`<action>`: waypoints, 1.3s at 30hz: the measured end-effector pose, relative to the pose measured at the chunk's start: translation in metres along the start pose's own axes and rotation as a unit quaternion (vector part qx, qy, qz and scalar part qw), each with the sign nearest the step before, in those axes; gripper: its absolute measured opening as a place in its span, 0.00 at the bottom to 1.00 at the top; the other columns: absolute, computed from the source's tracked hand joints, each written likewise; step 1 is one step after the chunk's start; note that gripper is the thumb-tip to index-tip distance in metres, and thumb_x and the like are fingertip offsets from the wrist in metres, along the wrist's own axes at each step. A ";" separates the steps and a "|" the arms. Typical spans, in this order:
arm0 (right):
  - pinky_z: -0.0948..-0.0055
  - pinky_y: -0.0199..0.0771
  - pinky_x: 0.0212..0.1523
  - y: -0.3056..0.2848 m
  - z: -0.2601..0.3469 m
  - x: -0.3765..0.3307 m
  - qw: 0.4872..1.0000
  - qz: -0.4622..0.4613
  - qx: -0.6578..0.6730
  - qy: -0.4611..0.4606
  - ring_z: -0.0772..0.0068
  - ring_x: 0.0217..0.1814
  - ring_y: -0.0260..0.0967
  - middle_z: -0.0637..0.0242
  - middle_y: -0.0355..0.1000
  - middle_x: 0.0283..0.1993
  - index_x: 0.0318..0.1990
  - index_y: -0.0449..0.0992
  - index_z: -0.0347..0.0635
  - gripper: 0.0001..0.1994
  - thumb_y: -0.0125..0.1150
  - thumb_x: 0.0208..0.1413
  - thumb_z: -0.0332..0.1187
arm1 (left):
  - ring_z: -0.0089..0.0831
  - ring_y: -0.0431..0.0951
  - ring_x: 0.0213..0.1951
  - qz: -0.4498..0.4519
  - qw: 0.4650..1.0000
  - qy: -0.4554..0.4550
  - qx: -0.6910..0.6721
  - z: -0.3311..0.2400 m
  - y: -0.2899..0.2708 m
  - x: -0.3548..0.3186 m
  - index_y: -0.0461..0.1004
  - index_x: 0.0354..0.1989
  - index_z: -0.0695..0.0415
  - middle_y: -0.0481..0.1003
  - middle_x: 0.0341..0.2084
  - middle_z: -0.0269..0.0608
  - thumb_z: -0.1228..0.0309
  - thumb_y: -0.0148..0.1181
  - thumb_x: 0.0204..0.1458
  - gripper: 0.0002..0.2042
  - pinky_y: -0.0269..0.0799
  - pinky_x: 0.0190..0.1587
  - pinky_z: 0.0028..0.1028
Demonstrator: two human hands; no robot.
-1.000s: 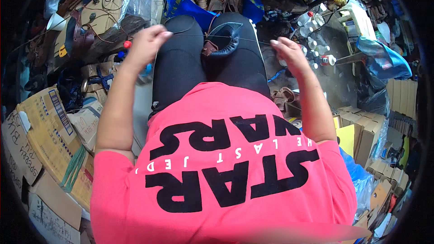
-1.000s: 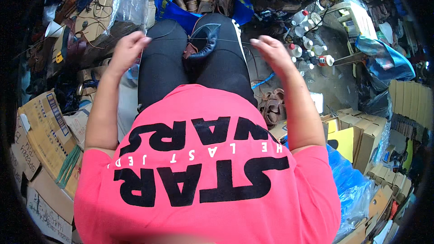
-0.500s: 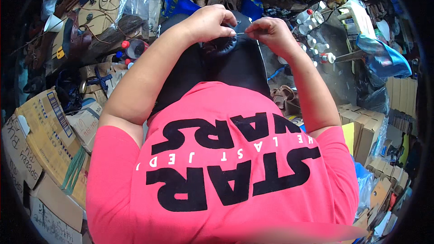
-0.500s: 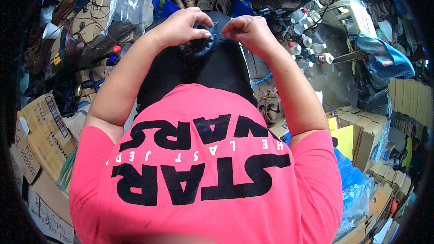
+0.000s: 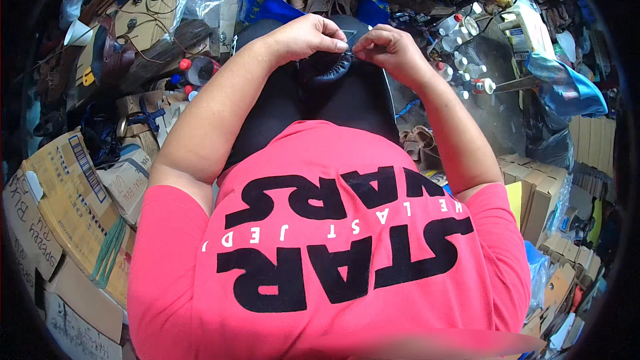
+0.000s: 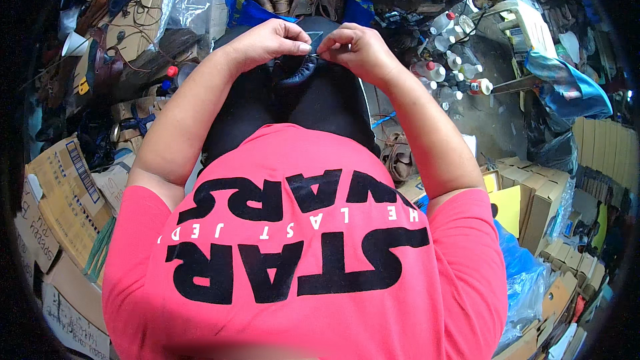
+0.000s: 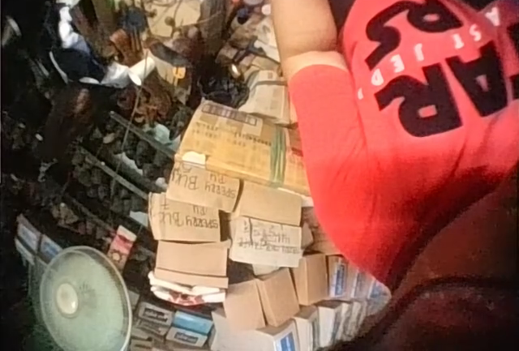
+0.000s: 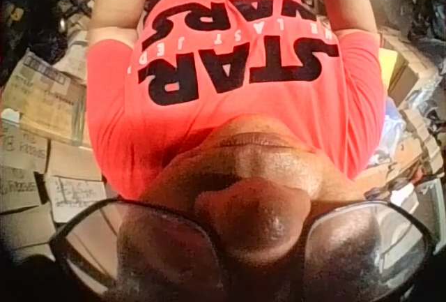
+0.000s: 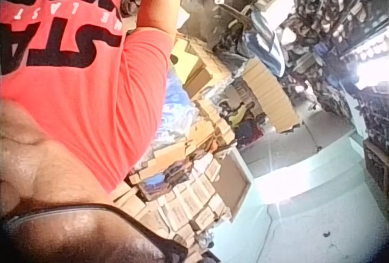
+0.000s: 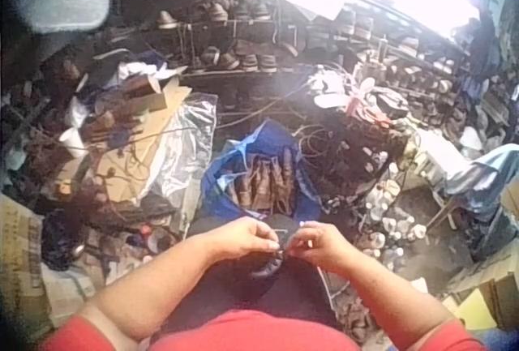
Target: Manually sewing or stitching a leather shoe component using needle and thread.
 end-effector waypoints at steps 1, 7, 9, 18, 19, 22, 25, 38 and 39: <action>0.76 0.72 0.37 0.001 -0.002 -0.004 0.999 -0.028 0.026 0.011 0.75 0.34 0.71 0.67 0.72 0.31 0.32 0.79 0.44 0.07 0.65 0.44 0.24 | 0.13 0.69 0.29 0.008 0.999 -0.002 -0.038 0.000 0.001 -0.001 0.77 0.35 0.59 0.73 0.26 0.25 0.68 0.61 0.50 0.09 0.63 0.33 0.17; 0.76 0.72 0.36 0.009 0.002 -0.024 0.996 -0.084 0.020 -0.016 0.73 0.35 0.72 0.66 0.72 0.32 0.34 0.79 0.45 0.07 0.64 0.45 0.25 | 0.11 0.67 0.27 0.010 0.998 -0.041 -0.044 0.003 0.003 -0.008 0.77 0.42 0.59 0.73 0.26 0.23 0.66 0.59 0.51 0.13 0.60 0.31 0.16; 0.71 0.73 0.36 0.008 0.014 -0.025 0.995 -0.069 -0.066 -0.026 0.65 0.35 0.72 0.64 0.72 0.33 0.34 0.79 0.46 0.08 0.62 0.44 0.24 | 0.12 0.66 0.27 0.024 0.998 -0.042 -0.041 0.004 0.003 -0.008 0.77 0.43 0.58 0.73 0.26 0.23 0.66 0.59 0.51 0.13 0.60 0.31 0.16; 0.63 0.67 0.39 0.009 0.063 0.003 0.897 0.085 -0.414 -0.132 0.58 0.38 0.70 0.60 0.70 0.33 0.35 0.79 0.48 0.10 0.55 0.43 0.27 | 0.13 0.66 0.28 0.087 0.986 -0.025 0.139 -0.011 0.003 -0.001 0.75 0.47 0.57 0.72 0.28 0.24 0.73 0.58 0.49 0.15 0.62 0.32 0.18; 0.63 0.68 0.39 0.012 0.066 0.007 0.884 0.101 -0.431 -0.153 0.58 0.37 0.70 0.60 0.70 0.33 0.34 0.79 0.48 0.10 0.56 0.43 0.27 | 0.13 0.66 0.29 0.083 0.979 -0.044 0.182 -0.008 0.002 0.002 0.75 0.46 0.58 0.72 0.29 0.24 0.75 0.57 0.49 0.14 0.63 0.33 0.18; 0.64 0.71 0.39 0.012 0.053 0.019 0.918 0.117 -0.367 -0.100 0.56 0.37 0.71 0.58 0.70 0.32 0.31 0.78 0.43 0.07 0.58 0.42 0.24 | 0.19 0.70 0.32 0.015 0.985 0.053 0.161 -0.009 -0.004 0.012 0.74 0.43 0.60 0.75 0.33 0.31 0.77 0.60 0.45 0.14 0.67 0.37 0.24; 0.71 0.72 0.36 0.012 0.033 0.019 0.950 0.115 -0.278 -0.079 0.64 0.35 0.72 0.61 0.71 0.30 0.31 0.78 0.41 0.05 0.63 0.45 0.28 | 0.30 0.75 0.37 -0.059 0.968 0.147 0.196 -0.014 -0.004 0.007 0.73 0.41 0.60 0.76 0.35 0.40 0.75 0.65 0.41 0.16 0.68 0.43 0.30; 0.76 0.63 0.33 -0.002 -0.059 -0.016 0.974 -0.193 0.042 0.114 0.73 0.30 0.63 0.65 0.66 0.29 0.23 0.70 0.36 0.12 0.64 0.48 0.34 | 0.31 0.74 0.31 -0.138 0.960 0.074 0.230 -0.004 -0.014 -0.069 0.70 0.33 0.61 0.73 0.25 0.44 0.75 0.55 0.48 0.05 0.69 0.36 0.29; 0.75 0.66 0.36 -0.005 -0.067 -0.015 0.935 -0.234 0.219 0.155 0.72 0.32 0.66 0.64 0.68 0.29 0.26 0.71 0.38 0.13 0.58 0.56 0.38 | 0.28 0.74 0.30 -0.187 0.935 0.101 0.282 -0.005 -0.026 -0.072 0.70 0.32 0.62 0.73 0.25 0.43 0.75 0.54 0.48 0.05 0.69 0.35 0.28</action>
Point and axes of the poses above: each hand's wrist, its own x-axis towards the middle knuckle, its own y-axis out of the palm, z = x × y, the point moved 5 cm from there along x, towards the middle knuckle
